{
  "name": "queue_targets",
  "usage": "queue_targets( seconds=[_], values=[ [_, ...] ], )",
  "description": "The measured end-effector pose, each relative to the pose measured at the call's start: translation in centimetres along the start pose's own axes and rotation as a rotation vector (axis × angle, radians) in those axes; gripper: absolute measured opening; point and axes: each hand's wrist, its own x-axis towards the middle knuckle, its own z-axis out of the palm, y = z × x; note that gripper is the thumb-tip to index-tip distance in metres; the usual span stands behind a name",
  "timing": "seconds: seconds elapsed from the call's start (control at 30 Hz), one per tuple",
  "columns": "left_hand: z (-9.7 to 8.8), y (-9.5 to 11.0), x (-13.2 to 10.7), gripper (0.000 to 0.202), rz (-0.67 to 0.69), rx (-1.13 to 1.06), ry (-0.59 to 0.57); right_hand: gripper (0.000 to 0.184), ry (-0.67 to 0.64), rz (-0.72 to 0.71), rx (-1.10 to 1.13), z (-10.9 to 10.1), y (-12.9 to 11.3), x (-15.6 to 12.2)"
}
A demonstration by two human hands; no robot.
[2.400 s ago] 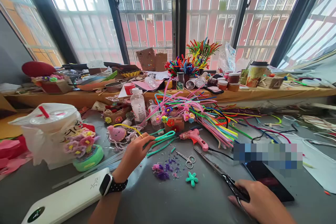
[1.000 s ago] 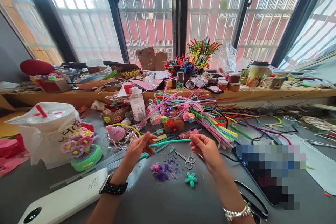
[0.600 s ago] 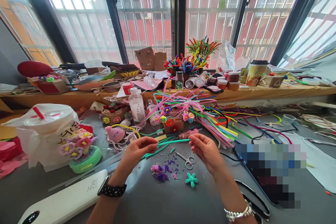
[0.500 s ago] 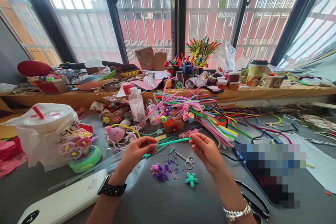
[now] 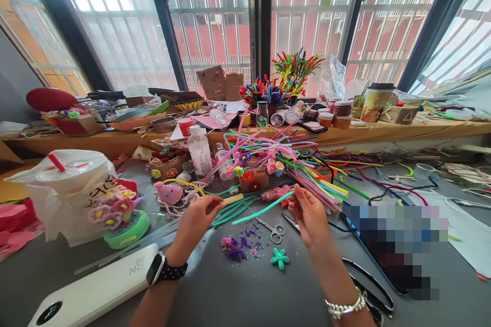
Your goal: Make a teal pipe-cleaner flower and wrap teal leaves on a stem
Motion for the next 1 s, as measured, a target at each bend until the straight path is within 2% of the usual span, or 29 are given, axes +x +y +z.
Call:
queue_targets(
  seconds=[0.1, 0.2, 0.37, 0.53, 0.63, 0.73, 0.9, 1.0],
  values=[
    [0.6, 0.2, -0.3, 0.013, 0.06, 0.261, -0.158, 0.031, 0.061, -0.008, 0.003, -0.1, 0.1, 0.2],
    [1.1, 0.0, -0.4, 0.018, 0.077, 0.398, -0.235, 0.03, 0.102, -0.028, -0.008, -0.5, 0.4, 0.4],
    [1.2, -0.1, -0.3, 0.023, 0.095, 0.455, -0.273, 0.026, 0.116, -0.095, -0.048, -0.9, 0.8, 0.8],
    [0.5, 0.0, -0.3, 0.022, 0.117, 0.405, -0.272, 0.027, 0.176, -0.036, 0.051, -0.6, 0.6, 0.7],
    [-0.4, -0.4, -0.1, 0.022, 0.099, 0.26, -0.227, 0.027, 0.193, -0.056, 0.059, -0.7, 0.3, 0.7],
    [-1.1, -0.8, 0.3, 0.018, 0.077, 0.006, -0.207, 0.025, 0.194, -0.079, 0.051, -1.2, 0.2, 1.0],
    [-1.3, -0.2, 0.6, 0.019, -0.07, -0.562, -0.338, 0.024, 0.163, -0.054, 0.073, -1.6, 0.5, 1.4],
    [-1.5, 0.5, 0.5, 0.024, -0.143, -0.747, -0.389, 0.026, 0.125, -0.043, 0.091, -1.0, 0.4, 1.1]
  ],
)
